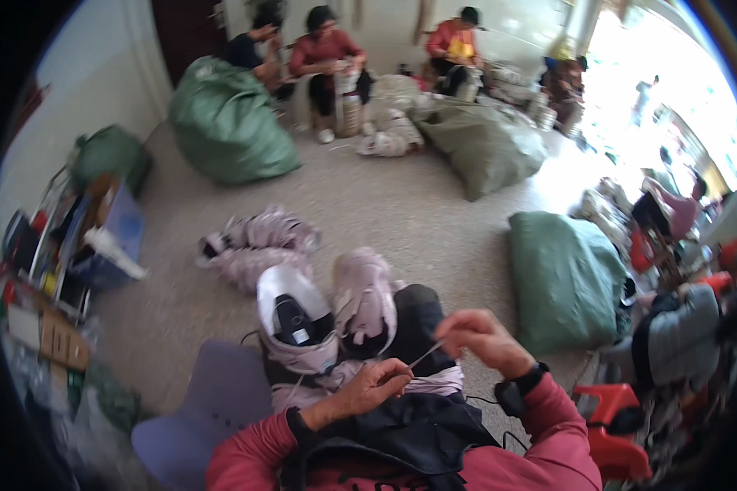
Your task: The recorder is lacing a pair of pink shoes while sitting in a workshop.
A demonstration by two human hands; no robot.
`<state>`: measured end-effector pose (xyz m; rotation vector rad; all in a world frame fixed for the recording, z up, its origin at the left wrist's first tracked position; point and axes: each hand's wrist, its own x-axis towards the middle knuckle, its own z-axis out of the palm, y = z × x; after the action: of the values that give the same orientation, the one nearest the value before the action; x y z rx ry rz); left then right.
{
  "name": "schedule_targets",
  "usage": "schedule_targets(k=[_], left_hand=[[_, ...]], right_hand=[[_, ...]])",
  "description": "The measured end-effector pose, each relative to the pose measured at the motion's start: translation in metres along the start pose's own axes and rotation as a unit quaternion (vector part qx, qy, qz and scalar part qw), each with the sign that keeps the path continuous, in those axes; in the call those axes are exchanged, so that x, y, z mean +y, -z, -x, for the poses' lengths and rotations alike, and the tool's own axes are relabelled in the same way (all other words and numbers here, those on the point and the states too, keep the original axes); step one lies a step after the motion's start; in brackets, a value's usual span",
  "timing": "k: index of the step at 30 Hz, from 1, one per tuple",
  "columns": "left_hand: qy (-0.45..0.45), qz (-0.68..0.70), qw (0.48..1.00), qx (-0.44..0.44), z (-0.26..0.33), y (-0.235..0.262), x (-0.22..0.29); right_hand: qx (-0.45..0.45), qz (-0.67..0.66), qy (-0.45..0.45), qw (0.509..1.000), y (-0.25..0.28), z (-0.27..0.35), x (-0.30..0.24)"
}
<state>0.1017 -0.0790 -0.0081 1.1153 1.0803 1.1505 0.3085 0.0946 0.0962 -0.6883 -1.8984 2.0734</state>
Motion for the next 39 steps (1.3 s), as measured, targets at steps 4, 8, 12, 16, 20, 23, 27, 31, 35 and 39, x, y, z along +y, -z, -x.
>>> schedule_targets(k=[4,8,12,16,20,23,27,31,35,39], left_hand=[[0.019,-0.019,0.999,-0.035,0.021,0.017,-0.023],[0.015,-0.063,0.998,-0.004,0.037,0.029,0.043],[-0.214,-0.140,0.950,0.178,0.044,0.043,0.162],[-0.300,-0.218,0.878,0.301,0.046,0.072,0.196],[-0.075,-0.227,0.948,0.209,0.054,0.091,0.176],[-0.064,-0.212,0.969,0.109,0.057,0.090,0.140],[0.092,-0.129,0.987,-0.012,0.044,0.087,0.099],[0.179,-0.174,0.953,-0.170,0.029,0.088,0.031],[-0.013,-0.145,0.977,-0.158,-0.017,0.025,0.052],[-0.023,-0.023,0.982,-0.188,-0.050,-0.023,0.123]], right_hand=[[0.002,-0.168,0.041,0.985,0.008,0.000,0.017],[0.025,-0.128,-0.018,0.991,0.003,0.000,0.021],[-0.084,-0.032,-0.096,0.991,0.006,0.012,0.015],[-0.146,-0.014,-0.055,0.988,0.012,0.022,0.000],[-0.051,-0.197,0.196,0.959,0.035,0.028,-0.007],[0.113,-0.468,0.275,0.833,0.057,0.038,-0.013],[-0.039,-0.511,0.402,0.759,0.164,0.071,-0.004],[0.157,-0.492,0.388,0.763,0.279,0.118,0.031],[0.277,-0.422,0.376,0.777,0.370,0.177,0.130],[0.312,-0.483,0.279,0.769,0.391,0.226,0.197]])
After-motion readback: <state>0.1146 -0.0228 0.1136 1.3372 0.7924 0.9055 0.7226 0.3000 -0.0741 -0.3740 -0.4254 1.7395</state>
